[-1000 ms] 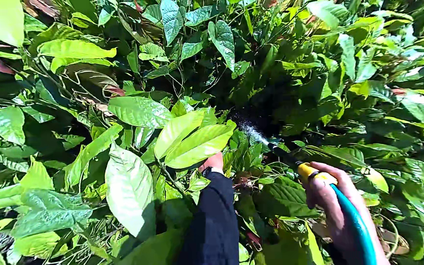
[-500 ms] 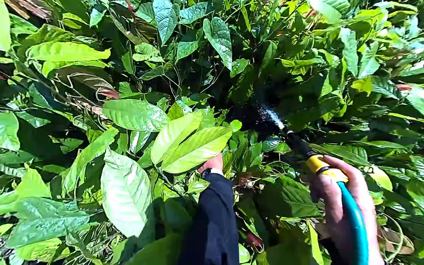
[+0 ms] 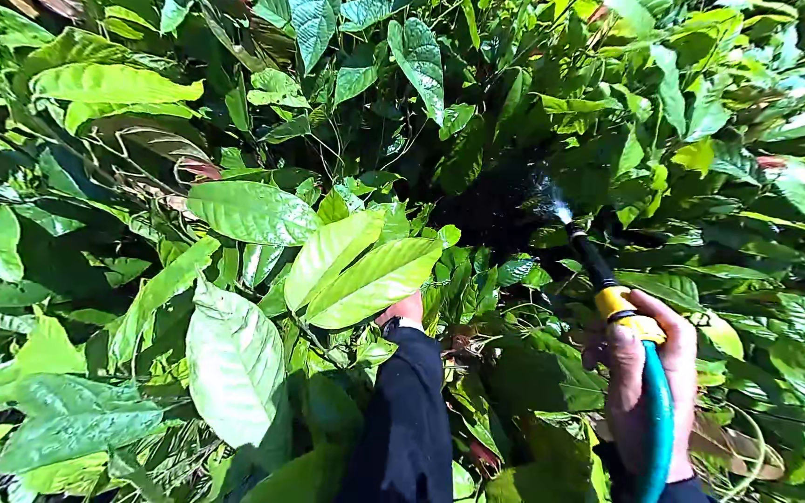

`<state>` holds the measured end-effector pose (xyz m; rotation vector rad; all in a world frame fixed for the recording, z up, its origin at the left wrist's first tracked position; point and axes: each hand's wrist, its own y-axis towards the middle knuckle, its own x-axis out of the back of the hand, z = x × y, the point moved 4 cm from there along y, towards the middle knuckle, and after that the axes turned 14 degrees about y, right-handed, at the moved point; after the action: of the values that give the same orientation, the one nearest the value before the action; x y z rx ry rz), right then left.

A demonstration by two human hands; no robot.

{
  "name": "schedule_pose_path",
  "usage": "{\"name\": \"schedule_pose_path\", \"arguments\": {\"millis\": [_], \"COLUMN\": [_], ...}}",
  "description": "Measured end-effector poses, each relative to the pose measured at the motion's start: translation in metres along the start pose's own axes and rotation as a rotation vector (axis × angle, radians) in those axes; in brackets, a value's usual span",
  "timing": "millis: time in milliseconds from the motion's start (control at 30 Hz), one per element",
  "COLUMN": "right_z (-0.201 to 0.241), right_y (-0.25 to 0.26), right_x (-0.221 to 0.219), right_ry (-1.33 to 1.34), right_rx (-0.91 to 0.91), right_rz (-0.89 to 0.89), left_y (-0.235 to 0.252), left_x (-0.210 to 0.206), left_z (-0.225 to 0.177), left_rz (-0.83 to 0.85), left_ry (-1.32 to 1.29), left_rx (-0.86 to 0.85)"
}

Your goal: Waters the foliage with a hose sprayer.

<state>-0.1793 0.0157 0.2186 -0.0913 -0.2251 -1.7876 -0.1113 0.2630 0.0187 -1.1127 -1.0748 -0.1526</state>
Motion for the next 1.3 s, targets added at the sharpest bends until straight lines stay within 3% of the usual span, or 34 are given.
{"name": "schedule_pose_path", "arguments": {"millis": [367, 467, 567, 900, 1000, 1133, 1300], "right_z": [0.007, 0.009, 0.012, 0.015, 0.014, 0.015, 0.016], "right_y": [-0.001, -0.003, -0.006, -0.003, -0.005, -0.001, 0.006], "right_x": [0.015, 0.021, 0.023, 0.028, 0.027, 0.037, 0.04], "right_ry": [-0.1, -0.102, -0.136, -0.197, -0.135, -0.035, 0.121], "right_rx": [-0.056, -0.082, -0.079, -0.144, -0.12, -0.155, -0.009], "right_rz": [0.054, 0.1, 0.091, 0.114, 0.048, 0.097, 0.016], "left_y": [0.006, 0.019, 0.009, 0.004, 0.004, 0.007, 0.007], "left_x": [-0.006, -0.02, -0.005, -0.005, -0.007, -0.01, -0.011], "left_z": [-0.001, 0.002, 0.003, 0.0, 0.001, 0.001, 0.0], "left_rz": [-0.003, -0.081, 0.054, -0.016, -0.031, -0.047, -0.043], "left_ry": [0.037, 0.056, 0.046, 0.053, 0.048, 0.034, 0.046], "left_rx": [0.014, 0.024, 0.013, 0.005, 0.0, 0.0, -0.003]}}
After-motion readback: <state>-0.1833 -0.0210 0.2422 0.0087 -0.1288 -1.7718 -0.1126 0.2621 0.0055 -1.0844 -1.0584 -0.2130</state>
